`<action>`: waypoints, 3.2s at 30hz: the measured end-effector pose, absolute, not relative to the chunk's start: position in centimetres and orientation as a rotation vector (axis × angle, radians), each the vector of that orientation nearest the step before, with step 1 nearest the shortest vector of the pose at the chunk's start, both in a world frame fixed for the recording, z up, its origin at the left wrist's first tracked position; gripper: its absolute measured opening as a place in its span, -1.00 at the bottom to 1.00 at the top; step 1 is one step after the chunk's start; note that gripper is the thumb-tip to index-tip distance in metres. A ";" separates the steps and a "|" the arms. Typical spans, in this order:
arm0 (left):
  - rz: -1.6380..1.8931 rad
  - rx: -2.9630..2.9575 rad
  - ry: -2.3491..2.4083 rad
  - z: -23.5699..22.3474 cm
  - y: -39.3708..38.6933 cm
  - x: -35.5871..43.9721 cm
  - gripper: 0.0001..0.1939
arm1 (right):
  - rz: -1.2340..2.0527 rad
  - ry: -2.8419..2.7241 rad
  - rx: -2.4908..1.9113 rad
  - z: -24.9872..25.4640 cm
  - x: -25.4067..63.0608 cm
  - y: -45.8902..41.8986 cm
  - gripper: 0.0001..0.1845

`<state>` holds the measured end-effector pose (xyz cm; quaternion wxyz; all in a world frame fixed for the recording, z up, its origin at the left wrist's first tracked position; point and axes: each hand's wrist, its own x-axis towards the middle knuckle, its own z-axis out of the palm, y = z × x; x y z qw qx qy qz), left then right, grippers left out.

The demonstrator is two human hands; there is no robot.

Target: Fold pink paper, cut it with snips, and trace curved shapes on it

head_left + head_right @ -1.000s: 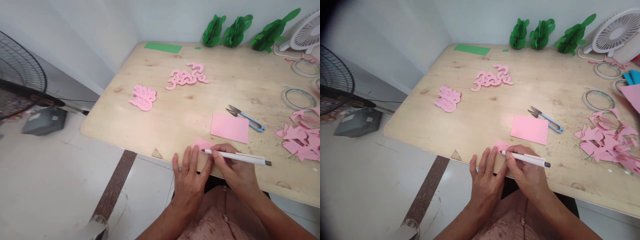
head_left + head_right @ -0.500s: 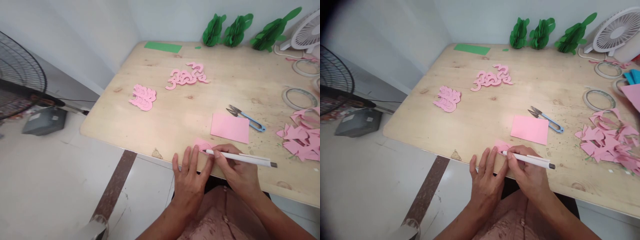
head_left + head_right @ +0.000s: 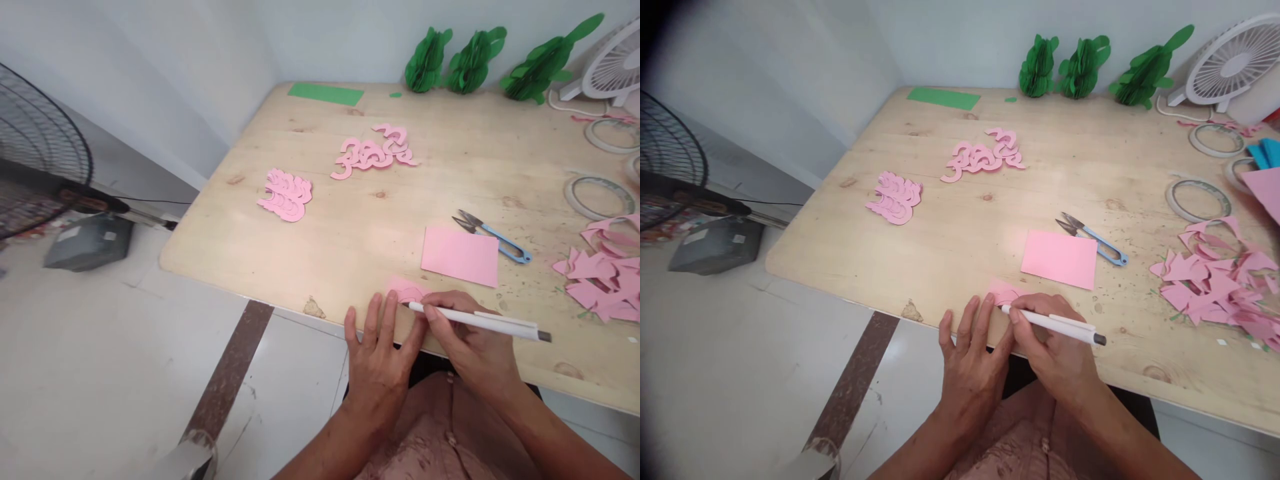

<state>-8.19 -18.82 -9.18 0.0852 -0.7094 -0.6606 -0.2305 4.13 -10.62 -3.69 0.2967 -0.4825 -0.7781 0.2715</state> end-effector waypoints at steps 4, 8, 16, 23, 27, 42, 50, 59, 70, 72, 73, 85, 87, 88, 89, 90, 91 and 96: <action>-0.671 -2.122 -1.981 -9.0 -18.8 -8.2 -0.49 | 0.734 -2.039 -1.334 -3.8 4.1 -10.6 -0.79; -0.663 -2.119 -1.974 -9.0 -18.8 -8.2 -0.48 | 0.738 -2.046 -1.334 -3.9 4.1 -10.6 -0.79; -0.670 -2.114 -1.968 -9.0 -18.8 -8.2 -0.48 | 0.726 -2.050 -1.338 -3.9 4.0 -10.6 -0.80; -0.659 -2.116 -1.972 -8.9 -18.8 -8.1 -0.47 | 0.721 -2.036 -1.351 -3.9 4.0 -10.7 -0.79; -0.655 -2.121 -1.977 -8.9 -18.8 -8.2 -0.46 | 0.706 -2.028 -1.358 -3.9 4.0 -10.8 -0.79; -0.653 -2.110 -1.967 -9.1 -18.8 -8.1 -0.45 | 0.659 -2.017 -1.385 -4.0 4.3 -10.9 -0.79; -0.639 -2.115 -1.967 -9.0 -18.8 -8.2 -0.46 | 0.616 -2.032 -1.372 -3.9 4.3 -10.9 -0.80; -0.637 -2.115 -1.971 -9.0 -18.8 -8.1 -0.47 | 0.556 -2.035 -1.396 -3.5 4.6 -10.7 -0.80; -0.654 -2.117 -1.965 -9.0 -18.8 -8.1 -0.51 | 0.678 -1.993 -1.365 -3.7 4.7 -10.7 -0.84; -0.652 -2.118 -1.969 -9.1 -18.8 -8.1 -0.51 | 0.666 -2.010 -1.364 -3.7 4.6 -10.7 -0.84; -0.651 -2.120 -1.970 -9.1 -18.8 -8.1 -0.51 | 0.661 -2.017 -1.360 -3.7 4.6 -10.7 -0.84; -0.652 -2.122 -1.965 -9.0 -18.8 -8.1 -0.50 | 0.614 -2.042 -1.330 -3.8 4.4 -10.7 -0.86; -0.647 -2.124 -1.965 -9.0 -18.8 -8.1 -0.50 | 0.609 -2.043 -1.330 -3.7 4.5 -10.7 -0.86; -0.647 -2.124 -1.967 -9.0 -18.8 -8.1 -0.50 | 0.605 -2.043 -1.334 -3.7 4.5 -10.7 -0.86; -0.647 -2.126 -1.969 -9.0 -18.8 -8.1 -0.50 | 0.601 -2.043 -1.337 -3.7 4.5 -10.7 -0.86; -0.647 -2.129 -1.971 -9.0 -18.8 -8.1 -0.49 | 0.597 -2.042 -1.341 -3.7 4.5 -10.7 -0.86; -0.646 -2.130 -1.972 -9.0 -18.8 -8.1 -0.49 | 0.593 -2.039 -1.344 -3.7 4.6 -10.7 -0.86; -0.631 -2.124 -1.972 -8.9 -18.9 -8.1 -0.49 | 0.584 -2.027 -1.360 -3.7 4.7 -10.7 -0.86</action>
